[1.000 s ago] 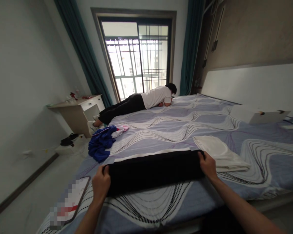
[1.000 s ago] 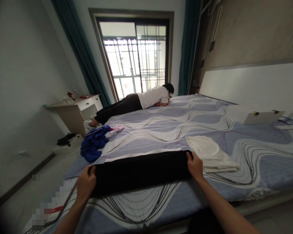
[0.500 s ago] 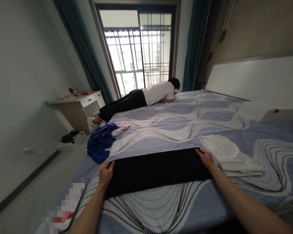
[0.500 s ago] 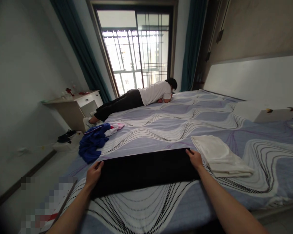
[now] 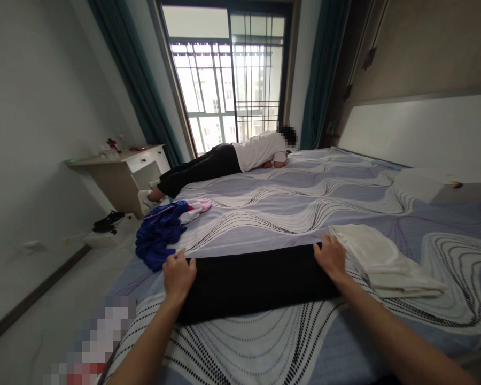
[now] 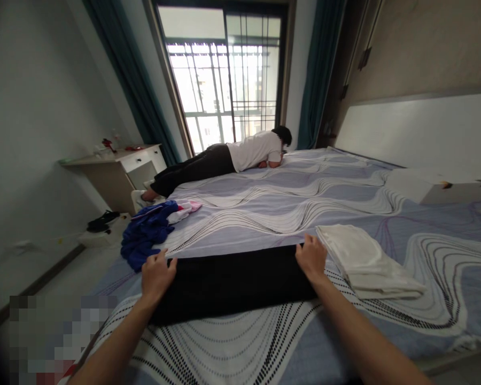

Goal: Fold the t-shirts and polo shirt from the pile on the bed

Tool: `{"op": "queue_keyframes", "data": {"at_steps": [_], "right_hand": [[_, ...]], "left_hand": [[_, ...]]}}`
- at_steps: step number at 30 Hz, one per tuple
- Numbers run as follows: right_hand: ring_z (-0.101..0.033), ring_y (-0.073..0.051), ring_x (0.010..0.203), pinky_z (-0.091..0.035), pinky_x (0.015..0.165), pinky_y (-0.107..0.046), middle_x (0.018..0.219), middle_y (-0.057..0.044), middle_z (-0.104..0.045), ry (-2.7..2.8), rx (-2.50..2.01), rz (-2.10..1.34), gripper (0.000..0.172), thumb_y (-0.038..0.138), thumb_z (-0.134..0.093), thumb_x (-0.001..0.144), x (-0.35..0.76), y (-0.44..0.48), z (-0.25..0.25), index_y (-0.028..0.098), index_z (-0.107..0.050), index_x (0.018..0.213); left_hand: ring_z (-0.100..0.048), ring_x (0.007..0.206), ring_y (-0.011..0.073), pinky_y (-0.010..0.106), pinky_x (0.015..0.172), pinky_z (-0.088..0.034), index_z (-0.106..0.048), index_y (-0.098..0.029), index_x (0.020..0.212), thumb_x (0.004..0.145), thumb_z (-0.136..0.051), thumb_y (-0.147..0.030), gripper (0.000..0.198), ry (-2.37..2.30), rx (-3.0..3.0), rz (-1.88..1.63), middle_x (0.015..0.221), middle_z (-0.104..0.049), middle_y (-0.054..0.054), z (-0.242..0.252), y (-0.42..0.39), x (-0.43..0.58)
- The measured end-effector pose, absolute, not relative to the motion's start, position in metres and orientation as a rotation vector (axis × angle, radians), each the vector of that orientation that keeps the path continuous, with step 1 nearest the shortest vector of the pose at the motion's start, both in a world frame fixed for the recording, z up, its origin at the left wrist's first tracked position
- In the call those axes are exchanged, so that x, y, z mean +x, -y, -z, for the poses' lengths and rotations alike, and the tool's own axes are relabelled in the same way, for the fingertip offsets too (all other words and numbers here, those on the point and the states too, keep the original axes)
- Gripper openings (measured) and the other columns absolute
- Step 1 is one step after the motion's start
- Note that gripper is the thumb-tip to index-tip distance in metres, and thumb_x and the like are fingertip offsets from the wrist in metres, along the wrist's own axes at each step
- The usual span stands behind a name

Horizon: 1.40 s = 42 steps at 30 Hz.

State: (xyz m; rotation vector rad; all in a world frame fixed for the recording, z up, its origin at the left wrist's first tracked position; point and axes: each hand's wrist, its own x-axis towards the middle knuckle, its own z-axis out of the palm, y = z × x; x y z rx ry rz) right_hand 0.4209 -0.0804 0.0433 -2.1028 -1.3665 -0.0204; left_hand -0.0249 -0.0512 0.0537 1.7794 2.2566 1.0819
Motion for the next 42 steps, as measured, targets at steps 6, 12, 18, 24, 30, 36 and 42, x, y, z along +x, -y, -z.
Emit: {"op": "queue_keyframes", "data": {"at_steps": [6, 12, 18, 24, 30, 36, 42], "right_hand": [[-0.021, -0.029, 0.148, -0.006, 0.119, -0.055, 0.158, -0.009, -0.034, 2.123, -1.802, -0.117, 0.056, 0.035, -0.032, 0.099, 0.255, 0.116, -0.032, 0.017, -0.037, 0.152], [-0.014, -0.025, 0.15, -0.001, 0.119, -0.056, 0.163, -0.005, -0.022, 2.096, -1.941, -0.167, 0.062, 0.05, -0.031, 0.099, 0.272, 0.11, -0.01, 0.023, -0.029, 0.155], [-0.019, -0.03, 0.148, -0.003, 0.117, -0.059, 0.161, -0.009, -0.027, 1.919, -2.225, -0.084, 0.066, 0.057, -0.03, 0.098, 0.348, 0.096, -0.011, 0.021, -0.031, 0.154], [-0.021, -0.028, 0.146, -0.01, 0.118, -0.05, 0.159, -0.009, -0.031, 1.841, -2.351, -0.009, 0.067, 0.058, -0.031, 0.098, 0.391, 0.091, -0.004, 0.018, -0.037, 0.152], [-0.016, -0.025, 0.148, -0.013, 0.117, -0.058, 0.162, -0.005, -0.024, 1.756, -2.414, -0.156, 0.067, 0.06, -0.024, 0.098, 0.413, 0.092, -0.006, 0.023, -0.032, 0.153], [-0.013, -0.024, 0.149, -0.012, 0.118, -0.056, 0.163, -0.006, -0.021, 1.768, -2.419, -0.174, 0.068, 0.058, -0.023, 0.098, 0.413, 0.094, -0.007, 0.021, -0.03, 0.155], [-0.013, -0.023, 0.149, -0.011, 0.118, -0.056, 0.163, -0.007, -0.022, 1.774, -2.408, -0.175, 0.068, 0.057, -0.019, 0.099, 0.413, 0.095, -0.008, 0.02, -0.028, 0.155]], "left_hand": [[-0.035, 0.143, 0.0267, 0.047, 0.115, -0.033, -0.048, -0.019, 0.144, 0.095, -0.037, -0.025, 0.051, -1.646, 2.625, -0.6, 0.151, -0.047, 0.009, -0.026, 0.089, 0.105], [-0.033, 0.144, 0.0321, 0.054, 0.115, -0.028, -0.044, -0.027, 0.148, 0.098, -0.036, -0.042, 0.053, -1.96, 2.52, -0.33, 0.156, -0.04, 0.009, -0.011, 0.076, 0.079], [-0.038, 0.141, 0.0315, 0.049, 0.112, -0.031, -0.044, -0.025, 0.148, 0.098, -0.033, -0.044, 0.053, -2.17, 2.411, -0.195, 0.154, -0.042, 0.01, -0.015, 0.061, 0.013], [-0.038, 0.142, 0.0312, 0.044, 0.113, -0.032, -0.044, -0.02, 0.148, 0.099, -0.034, -0.042, 0.055, -2.2, 2.425, -0.11, 0.154, -0.041, 0.014, -0.02, 0.062, -0.001], [-0.034, 0.144, 0.0318, 0.05, 0.114, -0.029, -0.041, -0.023, 0.149, 0.098, -0.032, -0.048, 0.058, -2.222, 2.286, -0.13, 0.157, -0.036, 0.011, -0.023, 0.062, -0.006], [-0.024, 0.148, 0.0318, 0.054, 0.116, -0.026, -0.034, -0.024, 0.153, 0.098, -0.027, -0.052, 0.062, -2.236, 2.132, -0.192, 0.161, -0.029, 0.008, -0.017, 0.065, -0.031], [-0.02, 0.149, 0.0305, 0.058, 0.117, -0.022, -0.033, -0.023, 0.152, 0.098, -0.03, -0.045, 0.059, -2.086, 2.146, -0.301, 0.162, -0.026, 0.006, -0.011, 0.074, -0.054]]}}
